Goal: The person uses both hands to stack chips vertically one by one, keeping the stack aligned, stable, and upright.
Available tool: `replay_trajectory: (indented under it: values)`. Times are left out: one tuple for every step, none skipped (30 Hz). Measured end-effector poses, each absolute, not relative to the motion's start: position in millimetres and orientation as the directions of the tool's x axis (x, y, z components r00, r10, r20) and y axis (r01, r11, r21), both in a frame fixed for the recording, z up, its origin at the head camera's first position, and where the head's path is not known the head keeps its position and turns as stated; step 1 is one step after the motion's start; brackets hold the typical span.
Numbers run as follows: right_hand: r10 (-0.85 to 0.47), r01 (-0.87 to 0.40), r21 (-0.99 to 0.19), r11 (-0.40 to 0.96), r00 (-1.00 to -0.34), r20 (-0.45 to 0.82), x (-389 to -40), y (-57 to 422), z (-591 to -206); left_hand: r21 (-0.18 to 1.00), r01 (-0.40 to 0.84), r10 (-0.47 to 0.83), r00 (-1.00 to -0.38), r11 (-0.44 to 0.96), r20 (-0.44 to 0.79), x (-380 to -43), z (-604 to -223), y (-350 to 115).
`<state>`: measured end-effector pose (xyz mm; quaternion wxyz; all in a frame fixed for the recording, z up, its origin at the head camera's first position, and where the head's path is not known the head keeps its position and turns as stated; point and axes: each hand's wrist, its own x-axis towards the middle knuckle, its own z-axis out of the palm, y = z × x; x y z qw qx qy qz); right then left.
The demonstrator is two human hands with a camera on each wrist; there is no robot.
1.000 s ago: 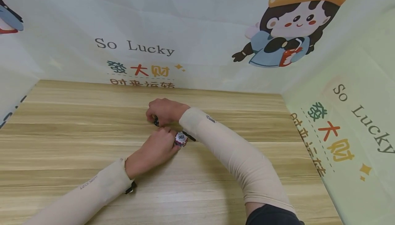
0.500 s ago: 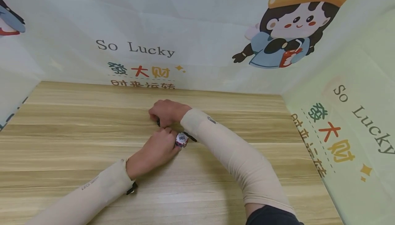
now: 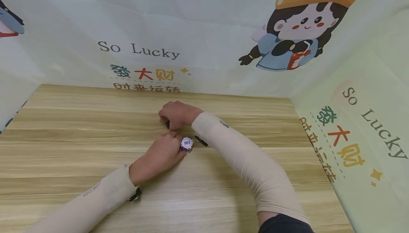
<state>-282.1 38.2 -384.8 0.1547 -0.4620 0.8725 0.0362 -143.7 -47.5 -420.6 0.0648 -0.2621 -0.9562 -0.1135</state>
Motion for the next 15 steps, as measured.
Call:
replay_trajectory:
  values:
    - [-0.795, -0.818, -0.073, 0.57, -0.527, -0.302, -282.3, 39.9, -384.9, 0.183, 0.516, 0.486, -0.854, 0.837, 0.187, -144.0, -421.0, -47.2]
    - [-0.794, -0.818, -0.071, 0.571, -0.528, -0.301, -282.0, 41.7, -384.3, 0.183, 0.517, 0.486, -0.853, 0.836, 0.189, -144.0, -420.9, -47.0]
    - [-0.793, -0.817, -0.069, 0.573, -0.53, -0.3, -281.6, 43.4, -383.7, 0.186, 0.517, 0.485, -0.853, 0.836, 0.19, -144.3, -421.5, -46.7]
    - [-0.791, -0.816, -0.067, 0.575, -0.534, -0.298, -281.0, 45.1, -383.1, 0.187, 0.517, 0.485, -0.853, 0.836, 0.191, -144.5, -421.6, -46.4]
    - [-0.789, -0.813, -0.065, 0.578, -0.537, -0.298, -280.1, 46.8, -382.2, 0.188, 0.515, 0.483, -0.855, 0.837, 0.191, -144.5, -421.6, -46.2]
    - [-0.788, -0.812, -0.065, 0.58, -0.539, -0.297, -279.0, 48.4, -381.2, 0.187, 0.514, 0.483, -0.855, 0.837, 0.189, -144.6, -421.3, -46.0]
    - [-0.787, -0.811, -0.064, 0.582, -0.541, -0.297, -277.9, 50.0, -380.2, 0.186, 0.513, 0.482, -0.856, 0.838, 0.187, -144.7, -421.0, -45.8]
    - [-0.787, -0.811, -0.065, 0.582, -0.541, -0.297, -276.9, 51.5, -379.0, 0.185, 0.511, 0.481, -0.857, 0.84, 0.183, -144.6, -420.8, -45.8]
    - [-0.786, -0.811, -0.061, 0.582, -0.542, -0.296, -275.9, 53.0, -378.4, 0.185, 0.509, 0.48, -0.859, 0.841, 0.179, -144.6, -420.5, -45.7]
    - [-0.787, -0.812, -0.058, 0.581, -0.542, -0.295, -274.9, 54.6, -377.7, 0.181, 0.507, 0.48, -0.86, 0.843, 0.175, -144.4, -420.0, -45.8]
    - [-0.786, -0.811, -0.058, 0.582, -0.543, -0.294, -273.8, 56.2, -376.5, 0.179, 0.507, 0.481, -0.86, 0.843, 0.173, -144.4, -419.8, -45.9]
    - [-0.787, -0.812, -0.056, 0.581, -0.543, -0.293, -272.9, 57.8, -375.4, 0.177, 0.507, 0.481, -0.86, 0.843, 0.172, -144.4, -419.6, -46.0]
    - [-0.788, -0.812, -0.057, 0.581, -0.544, -0.29, -272.0, 59.4, -374.5, 0.173, 0.509, 0.483, -0.858, 0.843, 0.175, -144.5, -419.6, -46.1]
    - [-0.79, -0.813, -0.055, 0.579, -0.543, -0.285, -271.3, 61.1, -373.8, 0.17, 0.511, 0.484, -0.857, 0.843, 0.177, -144.4, -419.6, -46.3]
    - [-0.791, -0.813, -0.056, 0.579, -0.544, -0.28, -270.6, 63.0, -373.4, 0.167, 0.514, 0.487, -0.855, 0.841, 0.181, -144.4, -419.3, -46.3]
